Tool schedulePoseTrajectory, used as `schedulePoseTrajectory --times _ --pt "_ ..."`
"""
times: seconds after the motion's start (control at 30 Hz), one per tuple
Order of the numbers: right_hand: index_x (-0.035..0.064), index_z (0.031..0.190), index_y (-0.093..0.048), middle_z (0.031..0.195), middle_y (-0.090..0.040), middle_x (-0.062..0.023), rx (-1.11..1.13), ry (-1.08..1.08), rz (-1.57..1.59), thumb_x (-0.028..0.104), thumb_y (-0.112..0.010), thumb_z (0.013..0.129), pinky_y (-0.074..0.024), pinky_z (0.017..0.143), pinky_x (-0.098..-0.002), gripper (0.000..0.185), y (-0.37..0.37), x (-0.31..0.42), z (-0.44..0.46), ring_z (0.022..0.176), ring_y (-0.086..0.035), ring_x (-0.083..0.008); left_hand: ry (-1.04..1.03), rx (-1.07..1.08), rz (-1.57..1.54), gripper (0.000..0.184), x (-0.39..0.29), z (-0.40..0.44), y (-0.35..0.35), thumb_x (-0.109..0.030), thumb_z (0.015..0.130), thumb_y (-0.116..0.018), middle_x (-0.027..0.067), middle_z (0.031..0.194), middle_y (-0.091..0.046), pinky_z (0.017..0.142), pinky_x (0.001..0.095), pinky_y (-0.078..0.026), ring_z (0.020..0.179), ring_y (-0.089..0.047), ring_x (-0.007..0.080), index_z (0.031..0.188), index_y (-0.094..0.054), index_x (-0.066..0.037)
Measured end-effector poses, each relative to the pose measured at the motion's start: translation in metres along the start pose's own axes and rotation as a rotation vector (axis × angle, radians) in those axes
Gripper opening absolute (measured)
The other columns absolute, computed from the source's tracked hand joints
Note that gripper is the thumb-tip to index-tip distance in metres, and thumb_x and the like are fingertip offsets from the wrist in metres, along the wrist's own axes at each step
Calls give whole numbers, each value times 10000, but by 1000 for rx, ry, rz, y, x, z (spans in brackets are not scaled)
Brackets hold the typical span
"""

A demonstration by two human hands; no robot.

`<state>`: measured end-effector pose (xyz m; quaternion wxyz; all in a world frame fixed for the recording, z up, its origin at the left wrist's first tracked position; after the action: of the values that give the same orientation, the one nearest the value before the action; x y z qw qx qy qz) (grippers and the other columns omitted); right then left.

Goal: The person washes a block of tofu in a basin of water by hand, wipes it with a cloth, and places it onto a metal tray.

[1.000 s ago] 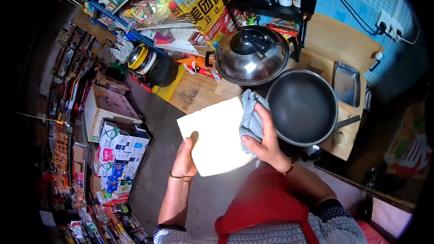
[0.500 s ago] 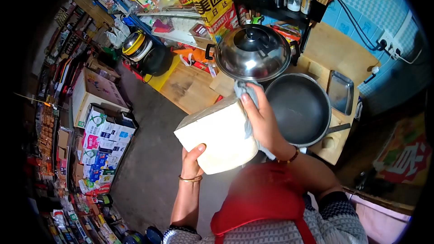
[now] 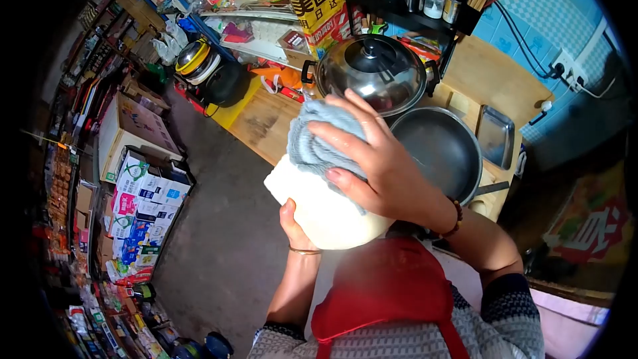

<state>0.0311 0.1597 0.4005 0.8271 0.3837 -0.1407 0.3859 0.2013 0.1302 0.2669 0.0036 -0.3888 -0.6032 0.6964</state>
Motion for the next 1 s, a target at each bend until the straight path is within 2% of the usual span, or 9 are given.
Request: schedulePoseTrajectory --times 0.27,0.4,0.43,0.53,0.73,0.8,0.83,0.9,1.0 --pt "118 1015 -648 1154 -555 -146 309 240 326 67 -568 664 -388 940 -429 364 40 18 10 1091 -504 -340 -127 -72 64 753 -7 14 -58 -527 822 -417 138 1359 -383 1022 410 -333 1221 -401 294 1378 -272 -41" --pt "169 963 -634 1143 -564 -61 82 307 11 52 -592 614 -401 880 -420 370 43 43 2 1064 -511 -283 -120 3 27 750 -15 26 -72 -526 812 -440 167 1332 -408 1009 420 -346 1195 -425 309 1361 -304 -35" --pt "193 930 -643 1139 -576 -37 -83 379 -122 74 -611 630 -401 877 -424 325 39 46 -7 1068 -516 -269 -14 121 -305 744 -10 33 -66 -519 807 -454 165 1324 -418 1008 423 -347 1188 -431 313 1354 -314 -35" --pt "258 860 -661 1131 -597 43 -389 469 -362 184 -639 691 -374 890 -443 186 18 55 -28 1073 -525 -181 -50 -53 -185 710 -20 24 -102 -499 802 -483 154 1283 -456 981 425 -371 1144 -461 314 1325 -354 -36" --pt "286 850 -652 1120 -592 96 -113 444 -422 270 -606 747 -322 955 -430 114 -15 50 -75 1046 -529 -62 -214 -118 114 638 -32 24 -117 -487 820 -492 121 1233 -498 931 386 -408 1091 -489 276 1280 -415 -52" --pt "282 851 -634 1139 -585 82 116 441 -312 243 -633 735 -316 965 -435 122 0 51 -76 1072 -525 -94 -215 -46 22 628 -32 30 -106 -482 824 -494 118 1226 -510 933 375 -410 1099 -490 267 1277 -421 -53" --pt "270 852 -621 1193 -556 54 -211 563 -170 224 -674 701 -307 955 -461 167 9 46 -66 1097 -517 -143 -214 -71 -76 617 -31 35 -94 -473 834 -484 117 1222 -516 936 368 -411 1104 -492 261 1278 -421 -49" --pt "267 956 -634 1240 -529 14 -282 297 -95 215 -687 690 -295 949 -470 276 30 62 -37 1123 -502 -197 -237 -149 -262 570 -30 35 -96 -431 866 -460 112 1228 -521 939 345 -418 1105 -503 250 1282 -422 -44" --pt "244 1064 -633 1242 -531 1 -337 380 -334 274 -655 732 -292 943 -456 334 10 63 -10 1167 -456 -198 -150 64 -298 547 -28 40 -85 -404 881 -459 113 1251 -508 945 367 -418 1114 -503 259 1290 -411 -44"
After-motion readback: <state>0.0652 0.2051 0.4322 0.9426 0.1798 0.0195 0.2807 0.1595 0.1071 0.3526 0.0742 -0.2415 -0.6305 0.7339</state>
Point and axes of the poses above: each hand's wrist, its own z-axis towards the middle knuckle, its own y-axis out of the back of the hand, x = y × z, the point moved 2 cm from there along z, towards the middle knuckle
